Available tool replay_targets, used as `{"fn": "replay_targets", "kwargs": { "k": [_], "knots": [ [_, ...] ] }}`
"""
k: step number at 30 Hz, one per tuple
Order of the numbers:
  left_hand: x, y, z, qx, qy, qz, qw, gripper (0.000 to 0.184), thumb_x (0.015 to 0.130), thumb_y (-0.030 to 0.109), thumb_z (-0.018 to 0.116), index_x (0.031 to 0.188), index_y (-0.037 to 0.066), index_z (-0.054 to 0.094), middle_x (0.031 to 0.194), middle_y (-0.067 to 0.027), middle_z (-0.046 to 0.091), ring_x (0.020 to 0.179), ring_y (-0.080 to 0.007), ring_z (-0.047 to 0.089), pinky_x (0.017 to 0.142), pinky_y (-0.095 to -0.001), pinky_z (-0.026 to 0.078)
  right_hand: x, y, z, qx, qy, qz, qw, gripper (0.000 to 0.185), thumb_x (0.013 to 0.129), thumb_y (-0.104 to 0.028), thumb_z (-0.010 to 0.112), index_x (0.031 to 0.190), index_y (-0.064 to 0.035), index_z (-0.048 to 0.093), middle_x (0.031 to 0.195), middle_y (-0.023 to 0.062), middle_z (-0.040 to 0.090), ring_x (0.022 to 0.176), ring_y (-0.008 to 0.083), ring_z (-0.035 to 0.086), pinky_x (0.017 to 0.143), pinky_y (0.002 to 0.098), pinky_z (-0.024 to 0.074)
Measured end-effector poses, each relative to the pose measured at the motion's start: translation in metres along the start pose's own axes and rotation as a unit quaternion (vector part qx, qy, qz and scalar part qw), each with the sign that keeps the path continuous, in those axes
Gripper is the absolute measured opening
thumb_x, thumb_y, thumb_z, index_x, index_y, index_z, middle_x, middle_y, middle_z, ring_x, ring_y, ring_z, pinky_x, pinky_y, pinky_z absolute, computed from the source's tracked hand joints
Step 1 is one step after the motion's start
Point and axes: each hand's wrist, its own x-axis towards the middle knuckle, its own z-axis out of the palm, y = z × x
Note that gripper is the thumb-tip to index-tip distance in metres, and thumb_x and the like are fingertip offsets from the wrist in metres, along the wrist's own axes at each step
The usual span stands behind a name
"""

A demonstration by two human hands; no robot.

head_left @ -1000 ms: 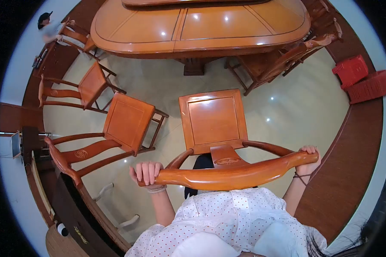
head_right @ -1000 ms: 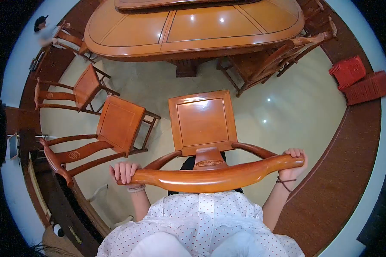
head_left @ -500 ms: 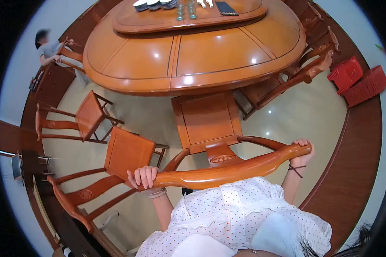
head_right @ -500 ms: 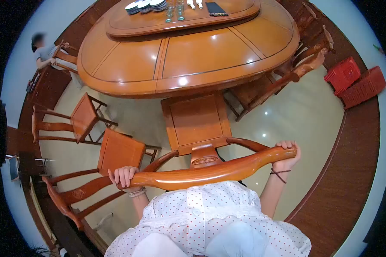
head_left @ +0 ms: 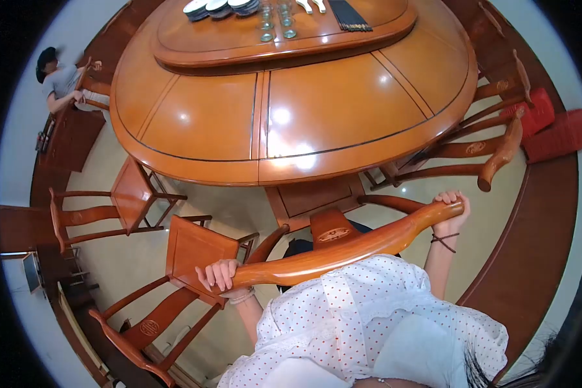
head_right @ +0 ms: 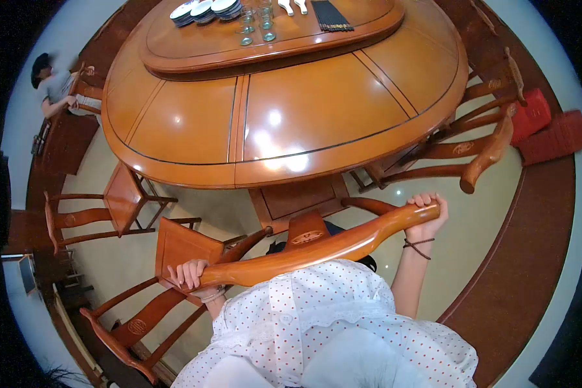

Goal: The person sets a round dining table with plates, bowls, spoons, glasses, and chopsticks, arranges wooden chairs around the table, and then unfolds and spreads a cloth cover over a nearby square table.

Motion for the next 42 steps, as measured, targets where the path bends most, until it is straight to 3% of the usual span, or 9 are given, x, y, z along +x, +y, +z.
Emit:
{"fn": "replay_targets", "kwargs": {
  "k": [12,18,21,23,26,28,33,37,42],
  "knots": [
    [0.076,0.004,0.019,-0.032,-0.013,-0.070,0.997,0.045,0.088,0.032,0.023,0.051,0.013,0.042,0.043,-0.0024,0.048,0.036,-0.0124,0.042,0.048,-0.0236,0.033,0.020,0.004,0.056,0.021,-0.071,0.024,0.997,0.015,0.080,-0.016,0.043,0.066,-0.0101,0.040,0.058,-0.0009,0.038,0.051,0.0108,0.038,0.056,0.0270,0.0375],
    [0.075,0.003,0.030,0.059,0.136,-0.048,0.988,0.036,0.087,0.029,0.030,0.056,0.013,0.040,0.049,-0.0027,0.047,0.046,-0.0112,0.046,0.050,-0.0238,0.034,0.036,0.000,0.048,0.050,-0.067,0.023,0.996,0.012,0.078,-0.012,0.041,0.066,-0.0086,0.039,0.061,0.0003,0.039,0.057,0.0129,0.042,0.063,0.0279,0.0387],
    [0.052,0.001,0.042,0.354,0.409,0.104,0.834,0.022,0.084,0.022,0.044,0.071,0.006,0.052,0.060,-0.0055,0.051,0.057,-0.0150,0.052,0.065,-0.0277,0.044,0.039,0.008,0.051,-0.066,0.010,-0.068,0.995,0.016,0.079,-0.017,0.039,0.070,-0.0060,0.045,0.066,0.0050,0.045,0.062,0.0174,0.046,0.064,0.0298,0.0417],
    [0.022,0.031,0.053,0.446,0.369,0.008,0.815,0.019,0.084,0.018,0.045,0.076,0.003,0.053,0.064,-0.0059,0.055,0.061,-0.0151,0.055,0.062,-0.0278,0.045,0.044,0.018,0.043,-0.183,0.147,-0.188,0.954,0.029,0.080,-0.026,0.036,0.079,-0.0024,0.052,0.077,0.0115,0.053,0.072,0.0225,0.052,0.071,0.0324,0.0441],
    [-0.053,0.082,0.066,0.623,0.292,-0.115,0.716,0.020,0.084,0.017,0.047,0.080,-0.001,0.055,0.069,-0.0068,0.059,0.063,-0.0163,0.058,0.059,-0.0280,0.047,-0.036,0.082,0.111,-0.208,0.130,-0.296,0.923,0.041,0.080,-0.028,0.037,0.110,-0.0009,0.046,0.113,0.0127,0.046,0.104,0.0220,0.044,0.089,0.0361,0.0351],
    [-0.142,0.123,0.065,0.759,0.264,-0.153,0.574,0.025,0.084,0.021,0.048,0.076,-0.002,0.055,0.069,-0.0100,0.060,0.063,-0.0202,0.059,0.058,-0.0298,0.047,-0.073,0.104,0.097,-0.312,0.126,-0.228,0.914,0.048,0.081,-0.031,0.034,0.118,-0.0017,0.039,0.118,0.0106,0.042,0.113,0.0195,0.034,0.094,0.0355,0.0261],
    [-0.409,0.231,0.069,0.804,0.379,-0.417,0.191,0.026,0.079,0.026,0.050,0.074,0.003,0.061,0.073,-0.0178,0.059,0.067,-0.0324,0.057,0.060,-0.0367,0.045,-0.176,0.201,0.041,-0.415,-0.060,-0.060,0.906,0.034,0.081,-0.019,0.044,0.111,-0.0033,0.041,0.111,0.0088,0.044,0.103,0.0192,0.043,0.084,0.0327,0.0371],
    [-0.560,0.281,0.137,0.692,0.556,-0.253,0.385,0.031,0.077,0.029,0.054,0.067,0.001,0.061,0.062,-0.0116,0.060,0.060,-0.0213,0.058,0.057,-0.0318,0.045,-0.312,0.256,0.042,-0.402,-0.204,0.177,0.875,0.027,0.082,-0.019,0.046,0.105,-0.0050,0.044,0.106,0.0081,0.049,0.095,0.0186,0.050,0.075,0.0293,0.0412],
    [-0.574,0.297,0.132,0.672,0.613,-0.244,0.336,0.033,0.077,0.030,0.055,0.069,-0.002,0.061,0.063,-0.0117,0.061,0.060,-0.0196,0.059,0.058,-0.0312,0.044,-0.367,0.298,0.086,-0.520,-0.441,0.378,0.626,0.022,0.084,-0.019,0.046,0.102,-0.0064,0.047,0.097,0.0085,0.056,0.085,0.0150,0.055,0.069,0.0263,0.0419]
  ]
}}
